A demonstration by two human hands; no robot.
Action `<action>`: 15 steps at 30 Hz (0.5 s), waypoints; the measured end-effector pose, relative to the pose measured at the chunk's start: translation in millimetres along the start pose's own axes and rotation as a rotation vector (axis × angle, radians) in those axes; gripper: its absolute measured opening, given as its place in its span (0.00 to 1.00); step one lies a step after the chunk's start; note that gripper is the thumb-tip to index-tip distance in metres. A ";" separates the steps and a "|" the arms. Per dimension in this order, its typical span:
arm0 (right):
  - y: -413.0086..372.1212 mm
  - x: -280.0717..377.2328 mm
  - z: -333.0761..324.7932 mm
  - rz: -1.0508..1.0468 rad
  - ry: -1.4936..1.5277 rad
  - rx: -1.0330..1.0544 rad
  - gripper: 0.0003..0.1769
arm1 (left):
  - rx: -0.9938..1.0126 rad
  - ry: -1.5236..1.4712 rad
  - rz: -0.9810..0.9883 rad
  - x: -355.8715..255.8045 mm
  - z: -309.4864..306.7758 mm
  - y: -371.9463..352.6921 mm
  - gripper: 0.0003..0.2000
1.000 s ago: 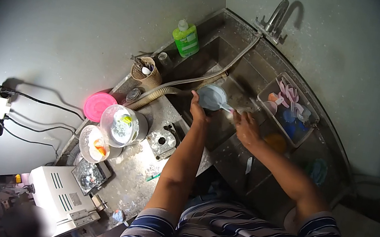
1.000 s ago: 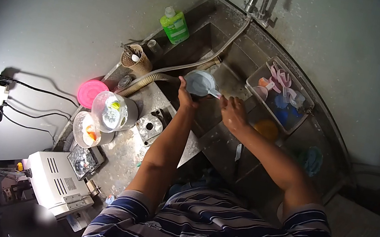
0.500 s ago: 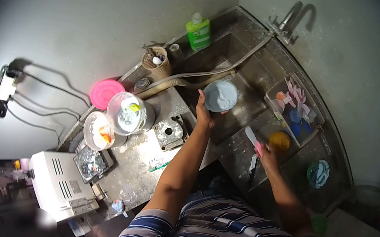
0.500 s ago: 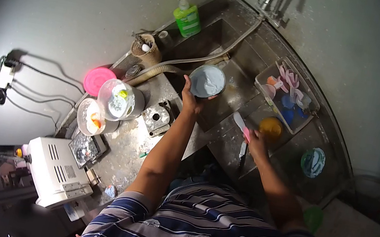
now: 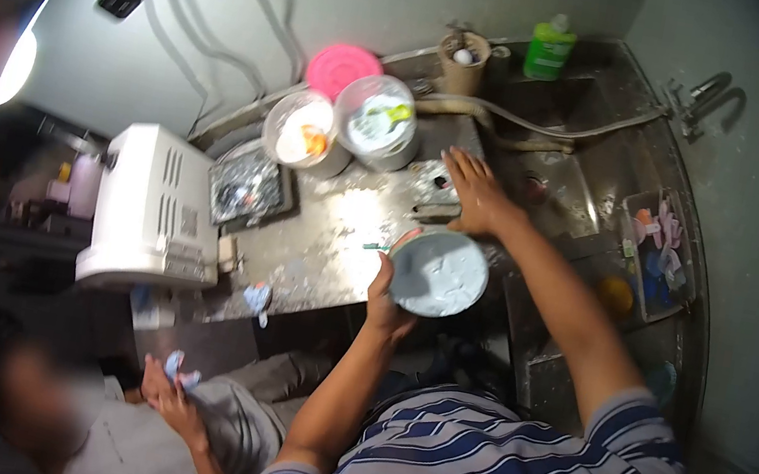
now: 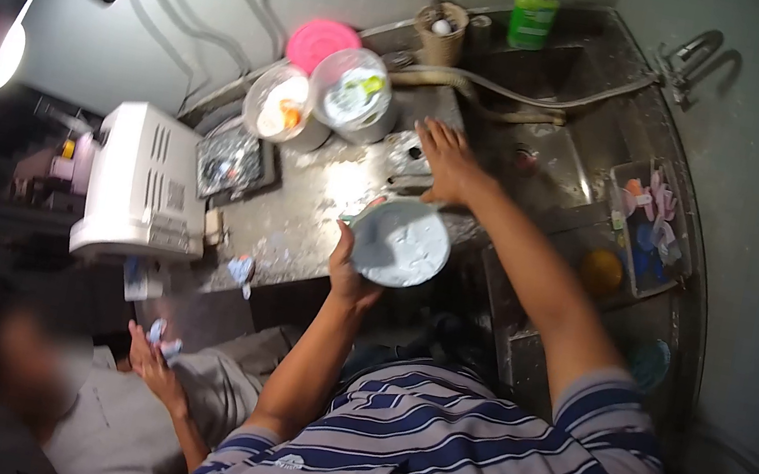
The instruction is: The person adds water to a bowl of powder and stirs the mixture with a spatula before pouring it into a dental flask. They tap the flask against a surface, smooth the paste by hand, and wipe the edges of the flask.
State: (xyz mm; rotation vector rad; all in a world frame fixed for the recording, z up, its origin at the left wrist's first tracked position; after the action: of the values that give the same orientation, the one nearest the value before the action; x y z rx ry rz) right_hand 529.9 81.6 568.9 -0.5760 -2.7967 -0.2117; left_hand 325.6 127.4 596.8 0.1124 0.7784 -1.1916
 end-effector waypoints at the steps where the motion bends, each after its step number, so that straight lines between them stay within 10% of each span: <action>1: 21.0 0.4 14.5 -0.002 -0.082 0.119 0.78 | -0.023 -0.009 0.039 -8.8 -19.7 -24.5 0.39; 9: 3.6 7.8 1.9 0.437 -0.135 -0.065 0.73 | -0.298 -0.096 0.318 -10.8 -174.6 -266.8 0.37; 15: -173.0 125.6 24.8 0.138 0.192 -0.273 0.62 | -0.415 -0.100 0.290 78.2 -321.8 -390.9 0.38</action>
State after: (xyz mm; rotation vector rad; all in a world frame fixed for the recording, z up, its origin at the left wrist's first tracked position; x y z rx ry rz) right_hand 343.0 -25.0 567.7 -0.7632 -2.5475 -0.5936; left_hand -155.7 60.9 434.2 -0.1712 0.8729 -0.7394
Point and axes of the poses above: each hand's wrist, its own y-axis towards the middle knuckle, its own z-axis out of the palm, x = y × z, the point moved 5 cm from there along y, towards the middle knuckle, and after that the axes turned 4 degrees about -x, right-handed, at the moved point
